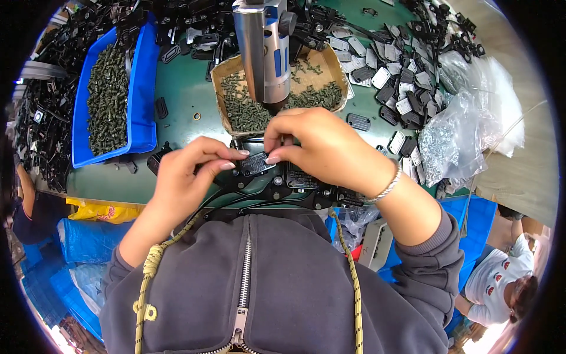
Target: Assembling small plastic and metal components using a pneumatic handheld screwdriver at a factory workstation.
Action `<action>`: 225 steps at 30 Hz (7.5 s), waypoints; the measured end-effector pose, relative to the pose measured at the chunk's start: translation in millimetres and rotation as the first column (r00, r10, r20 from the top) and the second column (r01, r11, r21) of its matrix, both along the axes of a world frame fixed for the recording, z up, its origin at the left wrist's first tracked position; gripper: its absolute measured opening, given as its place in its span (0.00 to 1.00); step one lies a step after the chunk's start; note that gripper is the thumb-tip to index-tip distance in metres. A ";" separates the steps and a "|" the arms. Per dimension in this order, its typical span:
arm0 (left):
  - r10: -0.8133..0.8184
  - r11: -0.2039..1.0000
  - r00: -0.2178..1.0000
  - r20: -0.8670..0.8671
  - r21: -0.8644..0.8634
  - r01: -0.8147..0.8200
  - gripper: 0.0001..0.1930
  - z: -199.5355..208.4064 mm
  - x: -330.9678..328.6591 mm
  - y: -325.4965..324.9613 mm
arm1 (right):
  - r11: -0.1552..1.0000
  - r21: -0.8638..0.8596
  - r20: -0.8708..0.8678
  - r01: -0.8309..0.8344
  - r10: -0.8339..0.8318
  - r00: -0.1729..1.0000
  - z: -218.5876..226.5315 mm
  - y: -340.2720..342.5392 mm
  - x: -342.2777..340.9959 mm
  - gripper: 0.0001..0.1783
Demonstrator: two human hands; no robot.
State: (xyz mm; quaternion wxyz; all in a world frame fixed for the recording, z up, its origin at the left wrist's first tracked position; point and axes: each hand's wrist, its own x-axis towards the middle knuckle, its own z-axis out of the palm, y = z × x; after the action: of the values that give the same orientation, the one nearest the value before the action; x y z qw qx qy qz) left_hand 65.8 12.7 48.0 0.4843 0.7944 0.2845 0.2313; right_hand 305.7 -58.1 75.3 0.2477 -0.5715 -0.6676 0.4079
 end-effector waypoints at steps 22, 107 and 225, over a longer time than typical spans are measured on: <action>-0.126 0.910 0.991 0.054 0.403 0.093 0.10 -28.0 5.6 -16.4 | 0.895 -0.445 -0.221 -0.039 -0.068 0.973 -22.5 24.8 8.5 0.10; -0.001 0.976 1.000 0.024 0.220 -0.005 0.13 -21.5 -4.6 -16.5 | 0.980 0.133 0.204 0.146 -0.171 0.964 1.8 6.0 0.8 0.06; 0.414 0.907 0.900 0.135 -0.145 -0.395 0.10 -53.2 -101.4 25.0 | 0.906 -0.353 -0.244 0.235 -0.332 0.911 -26.4 45.3 -157.6 0.15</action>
State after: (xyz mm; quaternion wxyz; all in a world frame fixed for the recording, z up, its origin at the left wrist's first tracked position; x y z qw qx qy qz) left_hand -35.6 37.7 -5.2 0.4917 0.6675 0.4154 0.3743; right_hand 148.2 -12.8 48.9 0.3082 -0.6274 -0.4571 0.5500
